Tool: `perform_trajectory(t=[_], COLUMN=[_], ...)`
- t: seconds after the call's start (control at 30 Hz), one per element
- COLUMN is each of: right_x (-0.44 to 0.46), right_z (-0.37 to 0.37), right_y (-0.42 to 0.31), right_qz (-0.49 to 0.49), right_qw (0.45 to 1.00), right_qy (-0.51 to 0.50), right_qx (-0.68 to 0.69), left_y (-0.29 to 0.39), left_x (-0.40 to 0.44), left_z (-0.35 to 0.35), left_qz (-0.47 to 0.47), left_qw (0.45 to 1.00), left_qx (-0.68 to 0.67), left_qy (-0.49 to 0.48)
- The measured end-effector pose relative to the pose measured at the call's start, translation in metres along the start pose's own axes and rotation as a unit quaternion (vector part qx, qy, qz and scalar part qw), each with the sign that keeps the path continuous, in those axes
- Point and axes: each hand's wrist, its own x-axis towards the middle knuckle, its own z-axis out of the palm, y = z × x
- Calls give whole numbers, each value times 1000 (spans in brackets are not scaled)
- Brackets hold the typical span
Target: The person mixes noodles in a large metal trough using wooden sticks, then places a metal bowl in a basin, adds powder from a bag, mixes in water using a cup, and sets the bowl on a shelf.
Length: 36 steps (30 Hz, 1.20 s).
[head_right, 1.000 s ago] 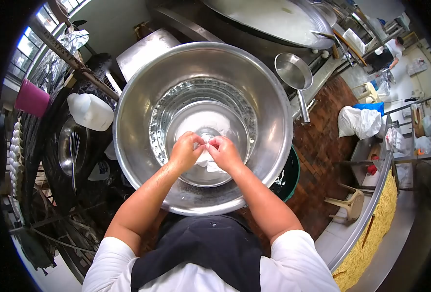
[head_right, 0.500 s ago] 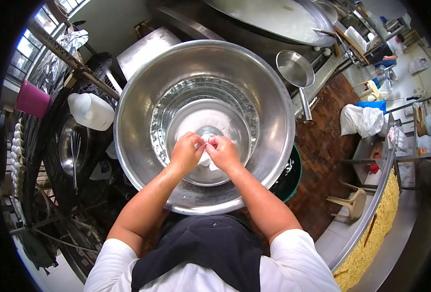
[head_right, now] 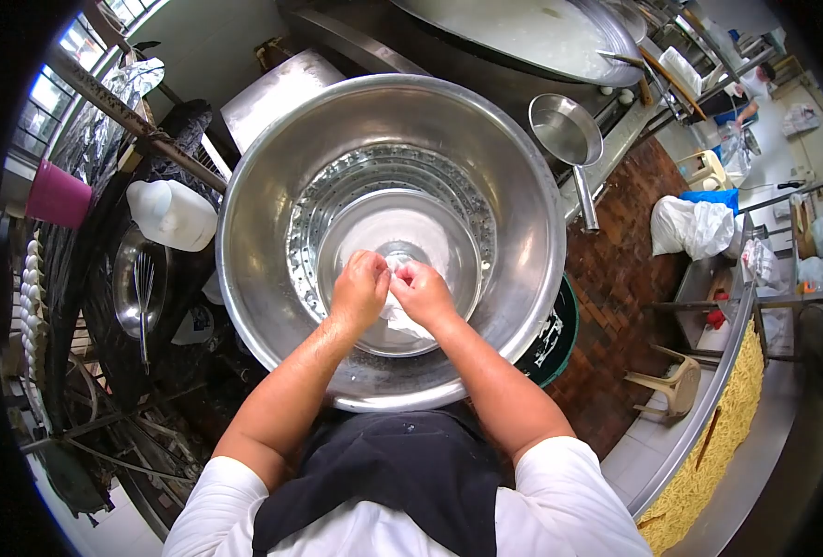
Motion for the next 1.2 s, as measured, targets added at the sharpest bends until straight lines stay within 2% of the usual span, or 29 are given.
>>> perform_trajectory(t=[0.07,0.1,0.17,0.2,0.33,0.57,0.67,0.73,0.77,0.83,0.97,1.03,1.07,1.13,1.17,1.2], right_x=[2,2,3,2,4,3,0,-2,-3,-5,-8,-13,-15,-22,-24,-26], right_z=[2,1,-4,-10,-15,-19,-23,-23,-22,-21,-18,-16,-16,-22,-28,-36], right_y=[12,14,12,7,1,3,4,6,8,10,-8,-19,-23,-37,-45,-50], right_qz=[52,51,132,168,189,242,260,272,281,291,330,340,334,334,332,344], right_qw=[993,993,964,955,946,934,924,916,908,898,855,838,819,777,779,757], right_qy=[-45,-45,-80,-80,-74,-68,-68,-73,-71,-69,-100,-118,-134,-145,-149,-155], right_qx=[94,95,218,232,254,254,271,284,304,322,386,410,447,513,510,533], left_y=[-2,-3,-3,-4,-12,-24,-30,-35,-46,-68,-71,-64,-40,-58,-69,-66], left_x=[3,5,8,10,14,12,12,13,11,1,-16,-20,-11,-16,-17,-18], left_z=[-4,-7,-16,-19,-25,-12,-6,-3,4,22,15,7,-14,-1,7,9], left_qz=[-6,-10,-34,-59,-34,-78,-106,-202,-203,-193,-215,-166,-163,-147,-127,-83], left_qw=[1000,999,999,997,998,996,994,974,974,953,929,938,916,901,885,889], left_qx=[11,21,22,21,20,-9,-6,-78,-79,-228,-288,-231,-288,-329,-365,-381], left_qy=[-11,-21,-35,-50,-52,-48,-18,-59,-59,-45,-90,-198,-227,-243,-261,-240])
